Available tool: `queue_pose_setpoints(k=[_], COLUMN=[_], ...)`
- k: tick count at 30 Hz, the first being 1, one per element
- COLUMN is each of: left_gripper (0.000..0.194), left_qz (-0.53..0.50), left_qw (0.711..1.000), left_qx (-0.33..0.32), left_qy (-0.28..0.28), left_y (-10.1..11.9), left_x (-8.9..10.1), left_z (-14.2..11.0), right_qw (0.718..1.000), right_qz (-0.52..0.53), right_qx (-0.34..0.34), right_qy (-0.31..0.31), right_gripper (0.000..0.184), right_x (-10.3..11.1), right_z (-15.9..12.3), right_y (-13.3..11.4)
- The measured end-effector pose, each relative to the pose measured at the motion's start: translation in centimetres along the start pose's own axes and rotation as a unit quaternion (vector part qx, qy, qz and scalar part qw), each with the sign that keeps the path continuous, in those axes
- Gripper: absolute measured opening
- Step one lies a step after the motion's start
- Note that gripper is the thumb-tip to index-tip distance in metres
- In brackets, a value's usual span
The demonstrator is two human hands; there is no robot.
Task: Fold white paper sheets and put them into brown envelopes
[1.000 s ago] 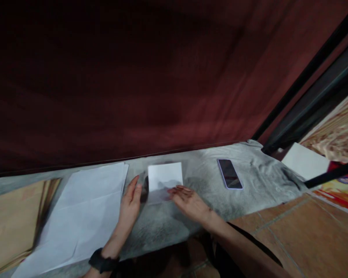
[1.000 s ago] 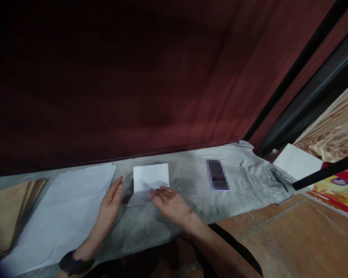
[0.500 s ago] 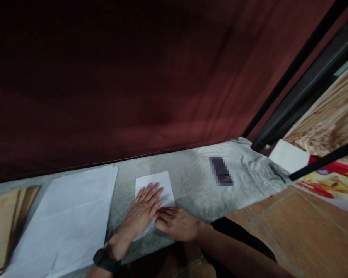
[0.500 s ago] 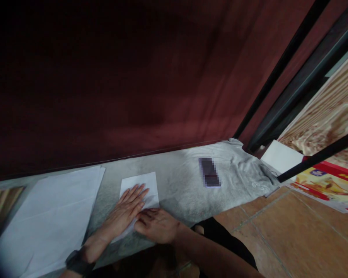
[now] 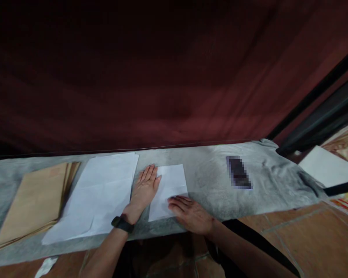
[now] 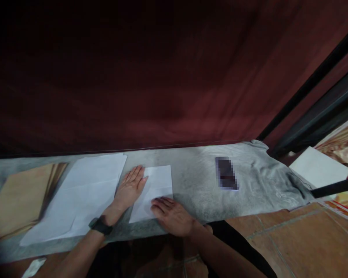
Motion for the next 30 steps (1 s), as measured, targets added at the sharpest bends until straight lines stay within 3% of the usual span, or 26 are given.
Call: queue_pose_setpoints(k=[3,6,10,13,16,18,20,22,25,27,30], left_gripper=[0.055,0.052,0.053,0.054,0.056,0.059,0.062,0.063,0.062,0.064,0.067], left_qz=[-0.035,-0.047,-0.031,-0.026,-0.091,-0.194,-0.325,-0.453,-0.601,-0.664,-0.71], left_qw=[0.995,0.982,0.98,0.984,0.986,0.974,0.934,0.863,0.736,0.664,0.596], left_qx=[-0.087,-0.156,-0.163,-0.142,-0.09,-0.008,0.109,0.214,0.305,0.325,0.312], left_qy=[-0.045,-0.097,-0.113,-0.103,-0.11,-0.114,-0.098,-0.066,-0.057,-0.111,-0.209], left_y=[2.5,4.4,4.3,3.3,2.2,1.2,-0.1,-1.3,-1.7,-0.9,0.9], left_x=[0.0,-0.4,-0.8,-0.8,-0.1,0.9,2.0,3.1,4.0,3.9,3.3], left_z=[-1.6,-3.2,-3.8,-3.5,-2.8,-2.2,-1.4,-0.8,-0.3,-0.4,-1.1], right_qw=[0.999,0.997,0.996,0.997,0.998,0.996,0.985,0.94,0.789,0.696,0.629], right_qz=[0.016,0.025,0.029,0.03,0.043,0.067,0.128,0.231,0.399,0.476,0.548], right_qx=[-0.048,-0.075,-0.075,-0.064,-0.052,-0.056,-0.083,-0.147,-0.27,-0.314,-0.33], right_qy=[-0.001,-0.018,-0.026,-0.02,-0.009,0.017,0.085,0.202,0.382,0.436,0.443], right_gripper=[0.061,0.065,0.064,0.065,0.057,0.05,0.043,0.038,0.047,0.052,0.048], right_x=[0.3,0.2,-0.1,0.1,1.2,2.4,4.0,5.6,6.9,7.0,6.0], right_z=[-0.2,-0.4,-0.6,-0.7,-0.6,-0.6,-0.6,-0.9,-1.4,-1.5,-1.1], right_y=[0.7,1.3,1.4,1.4,1.5,1.8,2.3,3.2,4.8,5.6,6.0])
Point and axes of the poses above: each hand's wrist, its own z-axis towards the middle knuckle, its own x-axis out of the back of the hand, y = z × x, the point moved 3 cm from there along z, towards the middle knuckle, and after that the axes turned 11 degrees about x, right-handed, at the moved point
